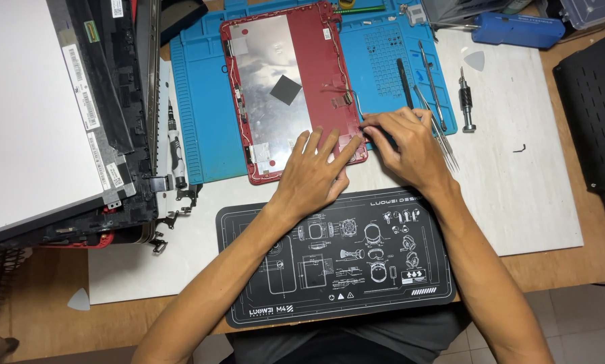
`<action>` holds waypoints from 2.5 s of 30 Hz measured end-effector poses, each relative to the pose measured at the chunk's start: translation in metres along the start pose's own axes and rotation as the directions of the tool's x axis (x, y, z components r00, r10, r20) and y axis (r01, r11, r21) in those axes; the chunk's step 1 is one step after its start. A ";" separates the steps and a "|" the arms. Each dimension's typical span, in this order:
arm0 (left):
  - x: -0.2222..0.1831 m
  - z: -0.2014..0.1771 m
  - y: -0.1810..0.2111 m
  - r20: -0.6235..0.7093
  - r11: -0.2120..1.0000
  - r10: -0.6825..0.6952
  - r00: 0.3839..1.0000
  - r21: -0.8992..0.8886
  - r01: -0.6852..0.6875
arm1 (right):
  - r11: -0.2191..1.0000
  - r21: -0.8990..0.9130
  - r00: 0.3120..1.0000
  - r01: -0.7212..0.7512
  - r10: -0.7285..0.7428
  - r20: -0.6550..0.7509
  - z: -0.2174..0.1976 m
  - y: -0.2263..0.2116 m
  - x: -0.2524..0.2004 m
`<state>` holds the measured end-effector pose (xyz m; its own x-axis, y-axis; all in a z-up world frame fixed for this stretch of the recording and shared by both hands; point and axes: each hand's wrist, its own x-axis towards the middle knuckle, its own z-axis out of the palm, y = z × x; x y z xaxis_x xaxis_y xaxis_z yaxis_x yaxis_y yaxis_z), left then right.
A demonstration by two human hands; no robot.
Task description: Routing and seating internal cables into the guide channels of a laptop display assembly.
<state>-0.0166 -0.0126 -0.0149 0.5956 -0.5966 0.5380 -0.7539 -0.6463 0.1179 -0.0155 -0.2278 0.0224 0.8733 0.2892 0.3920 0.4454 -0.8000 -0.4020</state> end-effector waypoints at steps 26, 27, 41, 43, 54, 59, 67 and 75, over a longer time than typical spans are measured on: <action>-0.021 -0.045 -0.060 -0.148 0.718 -0.686 0.713 -0.298 0.629 | 0.998 0.039 0.998 -0.058 0.060 -0.027 -0.005 -0.014 0.002; -0.022 -0.044 -0.062 -0.104 0.673 -0.721 0.685 -0.342 0.656 | 0.996 0.058 0.998 -0.064 0.065 -0.026 -0.004 -0.013 0.002; -0.023 -0.050 -0.089 0.169 0.090 -0.751 0.639 -0.932 0.352 | 0.997 0.027 0.996 -0.066 0.068 -0.050 -0.001 -0.007 0.000; -0.027 -0.049 -0.093 0.228 0.028 -0.738 0.636 -0.930 0.366 | 0.998 0.019 0.996 -0.065 0.066 -0.063 -0.003 -0.006 0.000; -0.057 -0.041 -0.099 0.387 -0.077 -0.714 0.584 -0.872 0.483 | 0.995 0.079 0.992 0.054 -0.045 -0.115 0.012 0.012 -0.008; -0.036 -0.068 -0.073 0.347 0.035 -0.721 0.600 -0.847 0.531 | 0.992 0.106 0.994 0.064 -0.053 -0.097 0.016 0.013 -0.008; -0.038 -0.067 -0.077 0.181 0.391 -0.779 0.600 -0.608 0.691 | 0.994 0.075 0.995 0.078 -0.073 -0.067 0.016 0.009 -0.011; -0.026 -0.068 -0.055 -0.042 0.717 -0.659 0.751 -0.335 0.611 | 0.993 -0.066 0.995 0.101 -0.102 -0.006 0.011 -0.004 -0.010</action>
<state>-0.0097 0.0705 0.0209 0.9324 -0.0017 0.3615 -0.2697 -0.6690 0.6926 -0.0237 -0.2220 0.0108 0.8223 0.3658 0.4360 0.5174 -0.7996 -0.3050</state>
